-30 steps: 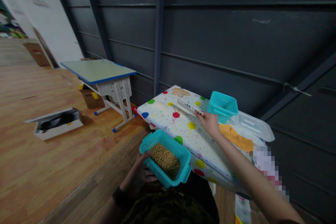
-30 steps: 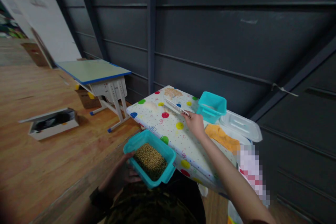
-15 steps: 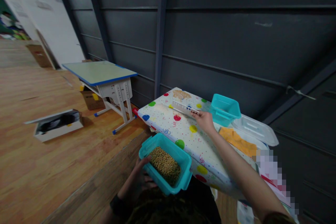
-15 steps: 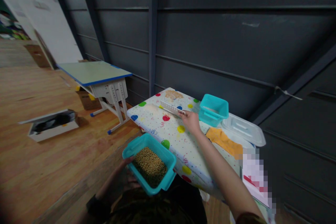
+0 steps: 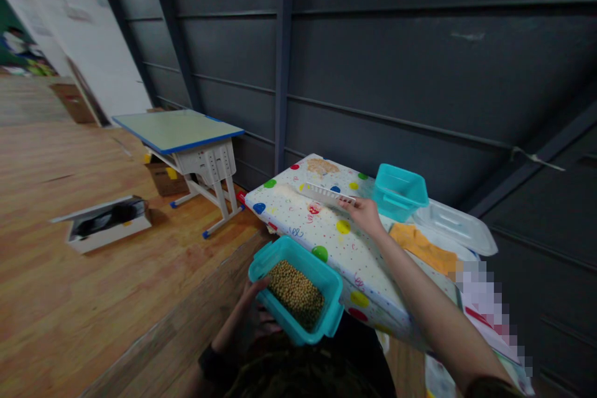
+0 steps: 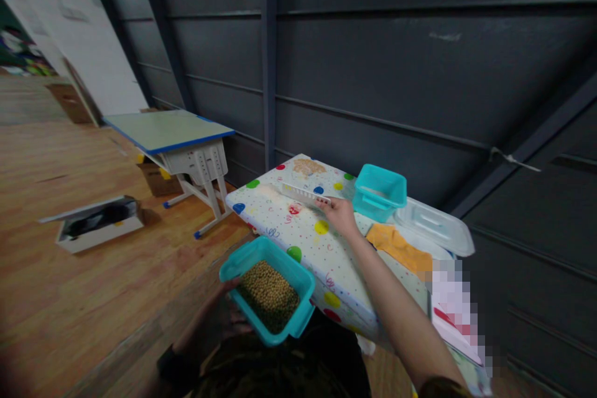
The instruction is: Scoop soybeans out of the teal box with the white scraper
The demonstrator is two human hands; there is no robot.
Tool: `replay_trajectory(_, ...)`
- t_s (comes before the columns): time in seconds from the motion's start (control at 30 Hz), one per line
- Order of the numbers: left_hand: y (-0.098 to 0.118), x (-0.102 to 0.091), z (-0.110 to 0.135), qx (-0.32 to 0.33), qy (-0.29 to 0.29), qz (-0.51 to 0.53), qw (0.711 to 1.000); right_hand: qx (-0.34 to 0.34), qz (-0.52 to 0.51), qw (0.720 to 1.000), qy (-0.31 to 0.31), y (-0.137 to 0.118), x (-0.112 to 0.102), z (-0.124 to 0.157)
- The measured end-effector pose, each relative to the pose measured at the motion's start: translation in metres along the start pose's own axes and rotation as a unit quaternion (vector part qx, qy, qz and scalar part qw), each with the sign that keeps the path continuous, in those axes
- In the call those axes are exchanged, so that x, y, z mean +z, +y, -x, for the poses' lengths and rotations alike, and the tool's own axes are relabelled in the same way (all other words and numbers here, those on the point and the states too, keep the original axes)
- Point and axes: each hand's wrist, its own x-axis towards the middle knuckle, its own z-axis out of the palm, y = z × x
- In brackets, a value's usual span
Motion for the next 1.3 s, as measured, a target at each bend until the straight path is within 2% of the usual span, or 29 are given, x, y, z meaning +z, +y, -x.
replay_trajectory(0.2, -0.006, -0.004, -0.011, -0.030, 0.019, -0.002, 0.999, 0.033, -0.023, 0.999, -0.026, 0.002, -0.006, 0.001)
replay_trajectory(0.5, -0.010, -0.005, -0.015, -0.025, -0.004, -0.010, 1.000, 0.002, -0.002, 0.999, -0.050, -0.004, -0.006, 0.005)
replay_trajectory(0.87, -0.011, 0.001, -0.015, -0.025, 0.002, 0.017, 1.000, 0.002, -0.008, 0.999, -0.046, -0.011, -0.010, 0.008)
replay_trajectory(1.17, -0.011, 0.002, -0.017, -0.033, 0.007, -0.006, 0.999, 0.019, -0.008, 0.997, -0.070, -0.006, -0.013, 0.006)
replay_trajectory(1.3, -0.010, 0.004, -0.014, -0.025, 0.008, -0.007, 1.000, 0.026, -0.026, 0.998, -0.056, -0.006, -0.015, 0.006)
